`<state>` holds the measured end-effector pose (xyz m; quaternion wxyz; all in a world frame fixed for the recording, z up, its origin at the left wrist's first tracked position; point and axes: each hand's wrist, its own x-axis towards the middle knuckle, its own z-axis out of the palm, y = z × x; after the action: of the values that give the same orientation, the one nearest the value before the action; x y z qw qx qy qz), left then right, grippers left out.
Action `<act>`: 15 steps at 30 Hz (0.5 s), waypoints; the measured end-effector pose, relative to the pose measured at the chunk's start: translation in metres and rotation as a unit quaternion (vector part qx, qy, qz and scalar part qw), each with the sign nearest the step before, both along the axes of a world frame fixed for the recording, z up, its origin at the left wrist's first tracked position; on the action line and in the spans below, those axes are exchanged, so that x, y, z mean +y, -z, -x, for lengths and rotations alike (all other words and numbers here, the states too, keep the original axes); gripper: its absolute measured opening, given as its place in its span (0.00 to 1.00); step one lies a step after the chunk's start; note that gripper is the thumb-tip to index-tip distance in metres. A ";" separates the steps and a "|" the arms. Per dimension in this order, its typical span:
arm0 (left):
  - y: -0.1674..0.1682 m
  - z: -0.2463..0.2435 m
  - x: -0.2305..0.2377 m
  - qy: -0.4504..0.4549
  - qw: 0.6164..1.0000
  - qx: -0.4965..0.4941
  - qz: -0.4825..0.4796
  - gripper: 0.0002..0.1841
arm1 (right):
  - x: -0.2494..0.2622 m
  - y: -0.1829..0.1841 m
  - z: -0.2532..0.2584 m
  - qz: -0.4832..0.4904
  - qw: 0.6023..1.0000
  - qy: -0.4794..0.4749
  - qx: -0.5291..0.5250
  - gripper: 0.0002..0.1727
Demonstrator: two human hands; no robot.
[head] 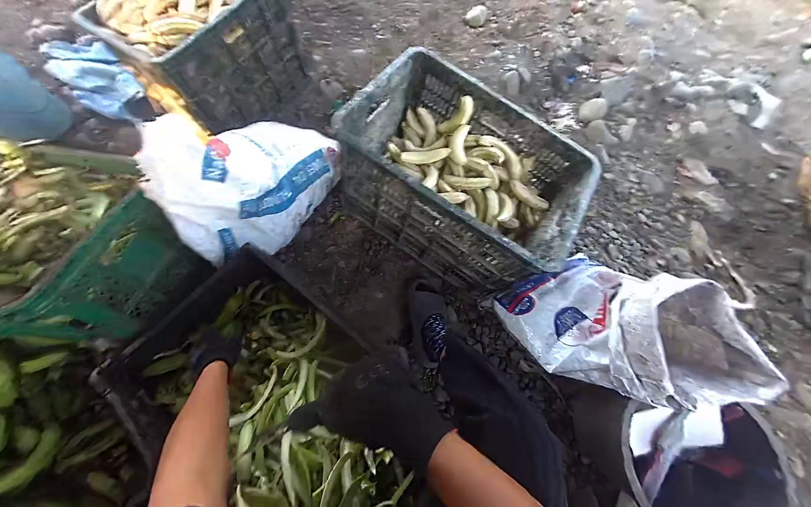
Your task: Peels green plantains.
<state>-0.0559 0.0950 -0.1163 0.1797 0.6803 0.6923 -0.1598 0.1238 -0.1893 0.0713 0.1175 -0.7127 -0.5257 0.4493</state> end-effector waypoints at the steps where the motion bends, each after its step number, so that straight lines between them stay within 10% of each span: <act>1: -0.013 0.004 -0.004 -0.012 1.000 -0.027 0.010 0.42 | -0.001 0.000 0.000 -0.010 1.000 0.009 -0.011 0.35; 7: -0.092 0.062 -0.029 -0.027 0.970 -0.230 -0.067 0.36 | 0.003 0.000 -0.003 -0.047 0.998 0.019 -0.047 0.35; 11: -0.171 0.102 -0.085 -0.050 0.888 -0.439 -0.126 0.28 | 0.008 0.026 0.020 -0.050 0.991 0.041 0.116 0.37; 15: -0.215 0.135 -0.146 0.027 0.896 -0.408 -0.172 0.30 | -0.005 0.039 0.092 -0.039 0.936 0.107 0.333 0.29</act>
<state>-0.1912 -0.0514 0.0983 0.3223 0.7245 0.5560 0.2492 0.0321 -0.1942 0.0321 0.3612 -0.5688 -0.3944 0.6249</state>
